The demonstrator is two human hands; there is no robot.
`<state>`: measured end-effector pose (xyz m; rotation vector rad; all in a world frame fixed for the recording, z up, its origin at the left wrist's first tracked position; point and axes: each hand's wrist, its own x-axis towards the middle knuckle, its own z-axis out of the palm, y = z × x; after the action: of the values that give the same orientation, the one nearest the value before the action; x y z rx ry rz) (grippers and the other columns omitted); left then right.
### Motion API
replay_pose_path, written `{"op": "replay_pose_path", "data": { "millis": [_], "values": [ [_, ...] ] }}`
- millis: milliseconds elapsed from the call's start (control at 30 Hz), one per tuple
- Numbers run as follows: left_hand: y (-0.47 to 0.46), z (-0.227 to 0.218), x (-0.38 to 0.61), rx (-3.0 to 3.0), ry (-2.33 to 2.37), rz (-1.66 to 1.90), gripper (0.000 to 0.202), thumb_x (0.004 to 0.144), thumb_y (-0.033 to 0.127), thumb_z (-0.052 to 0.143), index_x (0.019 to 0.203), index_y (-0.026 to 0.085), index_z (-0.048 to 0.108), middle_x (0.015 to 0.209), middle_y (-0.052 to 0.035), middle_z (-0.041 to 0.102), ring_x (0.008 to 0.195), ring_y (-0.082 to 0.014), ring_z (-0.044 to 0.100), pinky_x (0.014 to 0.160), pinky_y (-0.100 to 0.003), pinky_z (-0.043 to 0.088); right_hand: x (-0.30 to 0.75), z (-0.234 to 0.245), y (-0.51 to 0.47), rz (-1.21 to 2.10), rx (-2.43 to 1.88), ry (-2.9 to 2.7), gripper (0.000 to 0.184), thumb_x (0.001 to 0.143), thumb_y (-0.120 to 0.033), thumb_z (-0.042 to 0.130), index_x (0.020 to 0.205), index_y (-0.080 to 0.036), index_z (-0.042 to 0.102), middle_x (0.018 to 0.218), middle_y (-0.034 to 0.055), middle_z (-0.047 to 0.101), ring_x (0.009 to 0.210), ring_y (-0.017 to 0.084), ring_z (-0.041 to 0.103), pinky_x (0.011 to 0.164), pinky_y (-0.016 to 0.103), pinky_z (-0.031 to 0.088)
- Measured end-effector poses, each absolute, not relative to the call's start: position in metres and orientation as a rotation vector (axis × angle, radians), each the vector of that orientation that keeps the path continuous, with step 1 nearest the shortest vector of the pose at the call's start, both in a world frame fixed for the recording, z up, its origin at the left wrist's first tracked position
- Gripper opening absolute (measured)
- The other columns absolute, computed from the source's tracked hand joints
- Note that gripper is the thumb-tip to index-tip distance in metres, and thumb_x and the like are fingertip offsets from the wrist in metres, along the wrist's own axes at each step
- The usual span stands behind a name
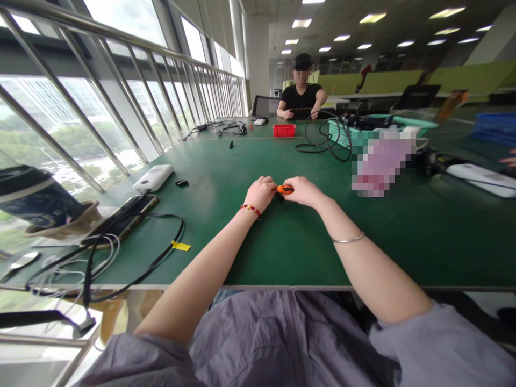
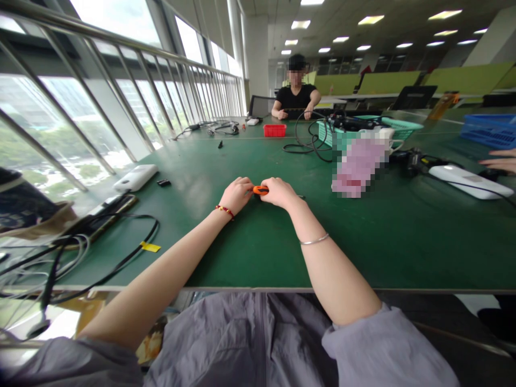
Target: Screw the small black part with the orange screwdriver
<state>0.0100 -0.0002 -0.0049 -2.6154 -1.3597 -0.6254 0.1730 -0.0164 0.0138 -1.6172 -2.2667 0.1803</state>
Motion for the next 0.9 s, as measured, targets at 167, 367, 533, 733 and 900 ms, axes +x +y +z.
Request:
{"op": "replay_pose_path", "data": {
  "millis": [167,367,533,733,900],
  "values": [
    [-0.0026,-0.0035,0.0106,-2.619,-1.362,-0.596,0.025,0.088,0.015,0.046,0.085,0.015,0.071,0.096,-0.0092,0.065,0.093,-0.0216,0.055,0.083,-0.031,0.046,0.1736,0.0133,-0.0162,0.17,-1.606,-2.273,0.017,0.071,-0.03,0.058,0.083,-0.02,0.066,0.082,0.0042,0.068,0.073,0.017,0.058,0.06,0.024,0.034],
    [-0.0027,-0.006,0.0073,-2.617,-1.384,-0.652,0.023,0.087,0.017,0.049,0.092,0.018,0.072,0.097,-0.0069,0.065,0.094,-0.0204,0.057,0.085,-0.03,0.046,0.1755,0.013,-0.0153,0.162,-1.621,-2.269,0.018,0.072,-0.031,0.059,0.085,-0.02,0.066,0.084,0.0046,0.069,0.076,0.017,0.059,0.06,0.024,0.033],
    [-0.0043,-0.0065,0.0056,-2.612,-1.4,-0.714,0.023,0.088,0.02,0.049,0.096,0.019,0.071,0.101,-0.0066,0.066,0.097,-0.0211,0.057,0.088,-0.032,0.047,0.1762,0.0135,-0.0156,0.147,-1.63,-2.269,0.02,0.075,-0.034,0.058,0.087,-0.021,0.066,0.089,0.0055,0.07,0.079,0.019,0.06,0.06,0.025,0.033],
    [-0.0059,-0.0081,0.0066,-2.733,-1.369,-0.692,0.021,0.085,0.02,0.052,0.099,0.018,0.068,0.101,-0.0064,0.068,0.098,-0.0211,0.057,0.089,-0.033,0.047,0.175,0.0147,-0.0176,0.163,-1.653,-2.262,0.021,0.074,-0.031,0.058,0.091,-0.021,0.066,0.094,0.0065,0.071,0.084,0.02,0.062,0.061,0.025,0.034],
    [-0.007,-0.0052,0.0047,-2.762,-1.381,-0.67,0.023,0.084,0.018,0.051,0.098,0.017,0.069,0.102,-0.0064,0.069,0.098,-0.0212,0.058,0.09,-0.032,0.048,0.1765,0.0132,-0.0156,0.158,-1.626,-2.273,0.02,0.075,-0.031,0.058,0.09,-0.021,0.065,0.093,0.0063,0.07,0.083,0.02,0.062,0.062,0.025,0.035]
  ]
}}
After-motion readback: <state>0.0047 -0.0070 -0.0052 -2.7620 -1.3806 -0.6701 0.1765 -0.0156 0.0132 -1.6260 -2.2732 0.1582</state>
